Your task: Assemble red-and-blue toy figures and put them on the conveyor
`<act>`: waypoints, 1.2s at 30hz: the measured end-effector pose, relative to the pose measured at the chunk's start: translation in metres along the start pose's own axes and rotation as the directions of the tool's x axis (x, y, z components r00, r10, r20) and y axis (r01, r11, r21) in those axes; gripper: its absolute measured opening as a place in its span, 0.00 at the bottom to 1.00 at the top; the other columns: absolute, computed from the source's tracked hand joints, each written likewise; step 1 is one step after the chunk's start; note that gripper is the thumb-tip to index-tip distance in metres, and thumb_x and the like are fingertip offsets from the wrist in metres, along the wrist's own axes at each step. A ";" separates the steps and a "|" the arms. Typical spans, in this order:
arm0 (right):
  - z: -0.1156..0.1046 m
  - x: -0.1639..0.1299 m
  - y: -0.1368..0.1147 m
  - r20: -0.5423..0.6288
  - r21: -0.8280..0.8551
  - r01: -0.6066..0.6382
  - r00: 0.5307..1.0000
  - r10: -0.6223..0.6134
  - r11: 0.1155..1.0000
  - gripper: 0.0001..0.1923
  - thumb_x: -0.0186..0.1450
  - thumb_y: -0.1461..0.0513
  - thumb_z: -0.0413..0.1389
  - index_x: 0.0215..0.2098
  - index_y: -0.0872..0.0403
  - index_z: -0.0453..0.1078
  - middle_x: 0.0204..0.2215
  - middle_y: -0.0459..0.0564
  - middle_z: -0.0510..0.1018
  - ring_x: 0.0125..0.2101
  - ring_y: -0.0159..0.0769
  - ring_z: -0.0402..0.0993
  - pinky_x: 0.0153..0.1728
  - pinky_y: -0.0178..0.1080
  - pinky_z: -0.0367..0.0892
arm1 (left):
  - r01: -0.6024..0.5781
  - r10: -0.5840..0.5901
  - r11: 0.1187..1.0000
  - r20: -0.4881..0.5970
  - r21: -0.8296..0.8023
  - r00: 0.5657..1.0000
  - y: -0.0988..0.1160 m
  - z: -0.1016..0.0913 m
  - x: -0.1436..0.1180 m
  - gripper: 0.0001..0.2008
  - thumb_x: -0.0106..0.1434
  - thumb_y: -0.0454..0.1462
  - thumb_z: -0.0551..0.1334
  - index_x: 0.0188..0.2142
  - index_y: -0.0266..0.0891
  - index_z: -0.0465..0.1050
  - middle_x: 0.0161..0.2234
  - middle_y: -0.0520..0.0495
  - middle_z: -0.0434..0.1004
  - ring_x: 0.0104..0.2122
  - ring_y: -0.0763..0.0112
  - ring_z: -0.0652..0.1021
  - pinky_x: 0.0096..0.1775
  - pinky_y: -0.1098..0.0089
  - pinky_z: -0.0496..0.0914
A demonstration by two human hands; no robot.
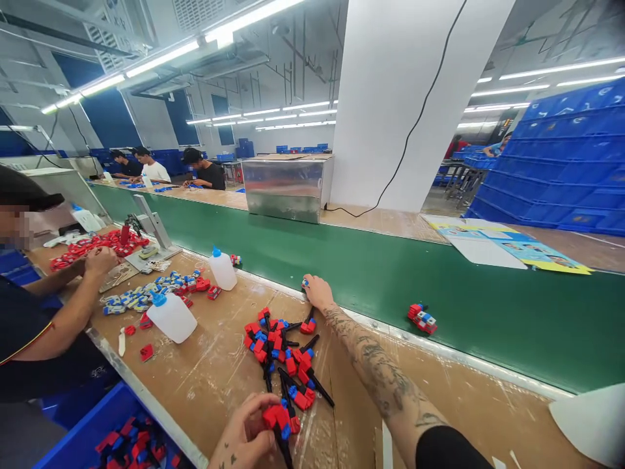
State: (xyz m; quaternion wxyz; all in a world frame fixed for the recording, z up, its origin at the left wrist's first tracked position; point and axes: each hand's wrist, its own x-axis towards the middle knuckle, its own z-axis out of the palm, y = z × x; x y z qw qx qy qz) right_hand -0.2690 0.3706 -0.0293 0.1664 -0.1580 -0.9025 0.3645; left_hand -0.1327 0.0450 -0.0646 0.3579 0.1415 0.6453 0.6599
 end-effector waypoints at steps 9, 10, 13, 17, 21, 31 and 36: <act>-0.110 -0.182 0.002 -0.090 0.653 0.314 0.936 -0.341 0.689 0.11 0.65 0.62 0.59 0.46 0.50 0.67 0.51 0.53 0.73 0.51 0.39 0.70 0.51 0.43 0.67 | 0.143 -0.131 0.955 0.064 -0.260 0.989 -0.040 0.014 -0.022 0.20 0.45 0.37 0.70 0.36 0.41 0.63 0.40 0.48 0.75 0.19 0.76 0.73 0.18 0.77 0.58; -0.122 -0.204 0.000 -0.094 0.689 0.304 0.938 -0.334 0.658 0.11 0.64 0.62 0.60 0.44 0.49 0.67 0.52 0.53 0.73 0.51 0.38 0.70 0.50 0.42 0.67 | 0.137 -0.132 0.959 0.036 -0.249 0.991 -0.038 0.018 -0.022 0.21 0.46 0.37 0.70 0.38 0.42 0.65 0.42 0.47 0.75 0.19 0.76 0.73 0.18 0.77 0.58; -0.144 -0.253 0.002 -0.042 0.777 0.191 0.966 -0.254 0.600 0.11 0.64 0.63 0.61 0.42 0.49 0.65 0.51 0.52 0.73 0.46 0.36 0.73 0.46 0.42 0.68 | 0.116 -0.117 0.971 0.008 -0.209 0.993 -0.029 0.032 -0.021 0.29 0.48 0.38 0.71 0.50 0.41 0.68 0.46 0.42 0.76 0.22 0.74 0.74 0.20 0.74 0.65; -0.150 -0.294 0.034 -0.010 0.780 -0.027 0.998 0.056 0.625 0.17 0.58 0.62 0.63 0.45 0.49 0.66 0.41 0.48 0.74 0.36 0.32 0.71 0.37 0.36 0.68 | 0.064 -0.062 0.995 0.028 -0.071 0.998 -0.016 0.055 -0.019 0.25 0.53 0.46 0.71 0.48 0.39 0.74 0.50 0.39 0.75 0.43 0.60 0.79 0.40 0.68 0.74; -0.146 -0.328 0.078 -0.047 0.825 -0.229 0.884 0.466 0.516 0.28 0.53 0.61 0.62 0.53 0.48 0.66 0.35 0.43 0.70 0.24 0.27 0.62 0.21 0.30 0.54 | -0.253 0.212 0.860 0.141 0.442 0.967 -0.017 0.078 -0.013 0.13 0.59 0.47 0.65 0.30 0.39 0.75 0.50 0.37 0.72 0.54 0.51 0.73 0.53 0.59 0.71; -0.153 -0.362 0.104 0.041 0.947 -0.161 0.918 0.396 0.276 0.29 0.51 0.59 0.69 0.51 0.51 0.74 0.43 0.52 0.78 0.40 0.38 0.73 0.42 0.41 0.68 | -0.406 0.314 0.122 0.353 0.906 0.881 -0.002 0.097 -0.007 0.16 0.64 0.40 0.59 0.51 0.39 0.70 0.51 0.38 0.71 0.52 0.53 0.72 0.54 0.50 0.68; -0.154 -0.361 0.099 -0.009 0.957 -0.102 0.925 0.381 0.271 0.31 0.49 0.60 0.72 0.51 0.50 0.74 0.45 0.51 0.80 0.42 0.37 0.75 0.48 0.42 0.67 | -0.337 0.141 -0.055 0.342 0.940 0.929 0.020 0.113 -0.001 0.15 0.64 0.38 0.56 0.47 0.37 0.73 0.40 0.42 0.74 0.42 0.57 0.76 0.46 0.59 0.72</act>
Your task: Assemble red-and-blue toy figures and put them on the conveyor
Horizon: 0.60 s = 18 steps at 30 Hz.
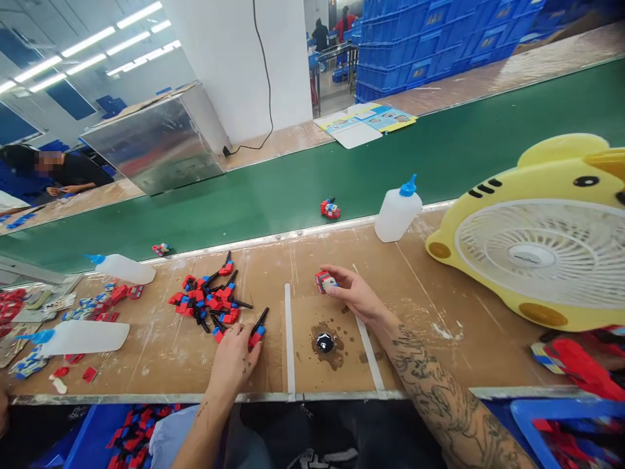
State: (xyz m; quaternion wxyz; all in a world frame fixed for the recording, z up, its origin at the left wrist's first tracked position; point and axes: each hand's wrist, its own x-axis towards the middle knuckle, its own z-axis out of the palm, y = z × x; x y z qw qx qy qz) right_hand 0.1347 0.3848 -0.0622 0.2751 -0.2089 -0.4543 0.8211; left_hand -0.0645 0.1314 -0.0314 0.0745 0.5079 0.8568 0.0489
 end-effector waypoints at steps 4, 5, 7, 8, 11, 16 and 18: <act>-0.001 0.003 0.003 -0.060 0.090 -0.025 0.998 0.031 0.996 0.31 0.47 0.63 0.72 0.49 0.51 0.74 0.42 0.49 0.80 0.39 0.36 0.76 0.48 0.41 0.68 | -0.010 0.026 0.993 0.141 -0.114 0.990 -0.002 -0.020 0.007 0.14 0.58 0.36 0.59 0.44 0.38 0.74 0.36 0.46 0.76 0.37 0.61 0.77 0.42 0.64 0.72; -0.002 0.004 0.004 -0.067 0.130 -0.036 0.997 0.045 0.991 0.30 0.46 0.63 0.72 0.48 0.52 0.74 0.41 0.49 0.80 0.39 0.35 0.76 0.47 0.41 0.69 | -0.027 0.064 0.979 0.178 -0.202 0.982 0.000 -0.025 0.007 0.14 0.58 0.36 0.60 0.45 0.38 0.74 0.37 0.46 0.77 0.36 0.63 0.78 0.41 0.66 0.72; -0.002 0.005 0.006 -0.067 0.219 -0.057 0.995 0.074 0.974 0.28 0.46 0.64 0.73 0.45 0.52 0.74 0.41 0.49 0.80 0.39 0.35 0.77 0.45 0.40 0.70 | -0.110 0.200 0.923 0.215 -0.370 0.956 0.010 -0.036 0.008 0.16 0.60 0.37 0.60 0.49 0.39 0.73 0.42 0.45 0.78 0.39 0.64 0.78 0.43 0.67 0.73; -0.002 0.006 0.007 -0.060 0.259 -0.065 0.995 0.083 0.964 0.27 0.46 0.64 0.73 0.44 0.52 0.74 0.41 0.49 0.79 0.40 0.36 0.77 0.44 0.39 0.70 | -0.177 0.286 0.890 0.213 -0.420 0.934 0.019 -0.040 0.009 0.17 0.62 0.37 0.60 0.51 0.40 0.72 0.46 0.44 0.77 0.42 0.64 0.78 0.45 0.67 0.73; -0.003 0.007 0.007 -0.038 0.327 -0.067 0.996 0.083 0.943 0.26 0.46 0.65 0.73 0.42 0.53 0.74 0.41 0.48 0.79 0.40 0.36 0.78 0.43 0.38 0.72 | -0.446 0.555 0.792 0.187 -0.416 0.811 0.053 -0.047 0.012 0.20 0.65 0.34 0.57 0.56 0.45 0.70 0.52 0.41 0.73 0.49 0.62 0.75 0.50 0.65 0.71; -0.006 0.009 0.010 -0.082 0.290 -0.054 0.993 0.081 0.956 0.27 0.44 0.65 0.73 0.42 0.53 0.73 0.38 0.47 0.80 0.38 0.35 0.77 0.37 0.34 0.72 | -0.751 0.782 0.619 0.099 -0.229 0.615 0.090 -0.039 0.022 0.24 0.63 0.25 0.52 0.53 0.46 0.72 0.53 0.40 0.68 0.51 0.61 0.71 0.50 0.61 0.72; -0.006 0.011 0.011 -0.111 0.250 -0.050 0.991 0.080 0.967 0.27 0.44 0.64 0.73 0.42 0.53 0.73 0.37 0.47 0.80 0.38 0.34 0.77 0.37 0.33 0.71 | -0.786 0.803 0.596 0.125 -0.165 0.583 0.092 -0.034 0.025 0.27 0.60 0.23 0.52 0.53 0.47 0.72 0.56 0.40 0.65 0.53 0.60 0.70 0.51 0.59 0.72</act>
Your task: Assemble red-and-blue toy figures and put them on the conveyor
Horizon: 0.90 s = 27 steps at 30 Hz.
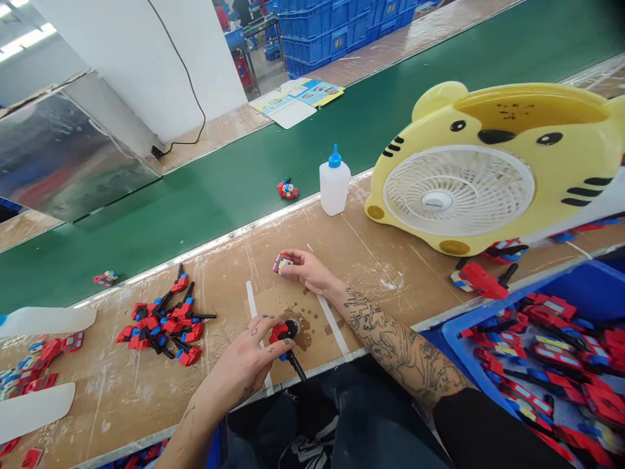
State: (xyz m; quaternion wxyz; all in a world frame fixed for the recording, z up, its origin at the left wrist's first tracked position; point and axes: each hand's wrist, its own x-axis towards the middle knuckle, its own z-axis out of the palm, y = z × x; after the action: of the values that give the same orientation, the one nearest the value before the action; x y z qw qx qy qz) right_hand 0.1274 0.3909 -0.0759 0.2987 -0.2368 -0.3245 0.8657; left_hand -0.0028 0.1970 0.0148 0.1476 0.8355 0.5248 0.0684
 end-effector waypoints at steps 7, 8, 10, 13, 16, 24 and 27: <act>0.003 -0.001 -0.001 0.025 -0.091 0.051 0.998 -0.049 0.995 0.25 0.45 0.62 0.73 0.40 0.53 0.72 0.34 0.46 0.81 0.38 0.34 0.77 0.47 0.39 0.69 | -0.022 0.013 0.994 0.091 0.107 0.996 -0.002 0.008 0.002 0.30 0.56 0.21 0.53 0.54 0.47 0.71 0.59 0.39 0.60 0.53 0.54 0.67 0.50 0.53 0.73; 0.004 -0.001 -0.001 0.026 -0.097 0.051 0.999 -0.048 0.994 0.25 0.45 0.62 0.72 0.40 0.53 0.72 0.34 0.46 0.81 0.38 0.34 0.77 0.48 0.39 0.68 | -0.020 0.009 0.994 0.096 0.111 0.995 -0.002 0.008 0.002 0.30 0.56 0.21 0.53 0.53 0.47 0.71 0.59 0.39 0.59 0.53 0.54 0.66 0.50 0.54 0.73; 0.004 -0.002 -0.002 0.030 -0.112 0.057 0.998 -0.054 0.992 0.24 0.46 0.61 0.72 0.40 0.54 0.72 0.34 0.46 0.81 0.38 0.34 0.77 0.49 0.40 0.68 | -0.013 0.003 0.994 0.095 0.107 0.995 -0.001 0.010 0.004 0.29 0.57 0.22 0.53 0.53 0.48 0.72 0.58 0.40 0.60 0.53 0.55 0.66 0.49 0.56 0.73; 0.004 -0.003 -0.002 0.039 -0.132 0.068 0.997 -0.064 0.989 0.24 0.47 0.61 0.72 0.41 0.54 0.72 0.35 0.47 0.81 0.39 0.35 0.77 0.50 0.41 0.67 | -0.006 0.000 0.996 0.076 0.086 0.997 0.000 0.010 0.006 0.27 0.59 0.23 0.53 0.52 0.48 0.73 0.57 0.39 0.61 0.51 0.56 0.68 0.48 0.56 0.73; 0.003 -0.003 -0.002 0.044 -0.129 0.074 0.997 -0.068 0.989 0.25 0.47 0.62 0.72 0.42 0.54 0.72 0.36 0.48 0.81 0.40 0.36 0.77 0.51 0.41 0.67 | -0.002 0.001 1.000 0.034 0.011 0.999 0.001 0.008 0.005 0.25 0.62 0.25 0.53 0.53 0.49 0.73 0.55 0.40 0.62 0.50 0.58 0.69 0.48 0.58 0.72; 0.010 -0.012 -0.006 0.152 -0.069 0.058 0.987 -0.047 0.996 0.25 0.47 0.63 0.72 0.41 0.53 0.71 0.36 0.47 0.81 0.40 0.35 0.77 0.45 0.38 0.68 | 0.161 -0.419 0.729 -0.248 -0.665 0.874 -0.014 0.016 -0.005 0.15 0.65 0.32 0.61 0.51 0.43 0.72 0.52 0.40 0.70 0.52 0.61 0.73 0.54 0.61 0.69; 0.014 -0.013 -0.003 0.179 -0.013 0.031 0.984 -0.028 0.999 0.26 0.45 0.64 0.73 0.41 0.52 0.71 0.37 0.45 0.80 0.39 0.32 0.77 0.43 0.35 0.68 | 0.086 -0.648 0.502 -0.309 -0.860 0.696 -0.028 0.034 -0.003 0.17 0.64 0.36 0.64 0.53 0.40 0.69 0.49 0.40 0.74 0.50 0.60 0.75 0.52 0.61 0.71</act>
State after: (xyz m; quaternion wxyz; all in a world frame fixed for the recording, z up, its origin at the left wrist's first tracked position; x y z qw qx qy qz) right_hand 0.1296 0.3785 -0.0614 0.2793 -0.1557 -0.3601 0.8764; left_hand -0.0186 0.2000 -0.0260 0.3394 0.4674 0.6299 0.5192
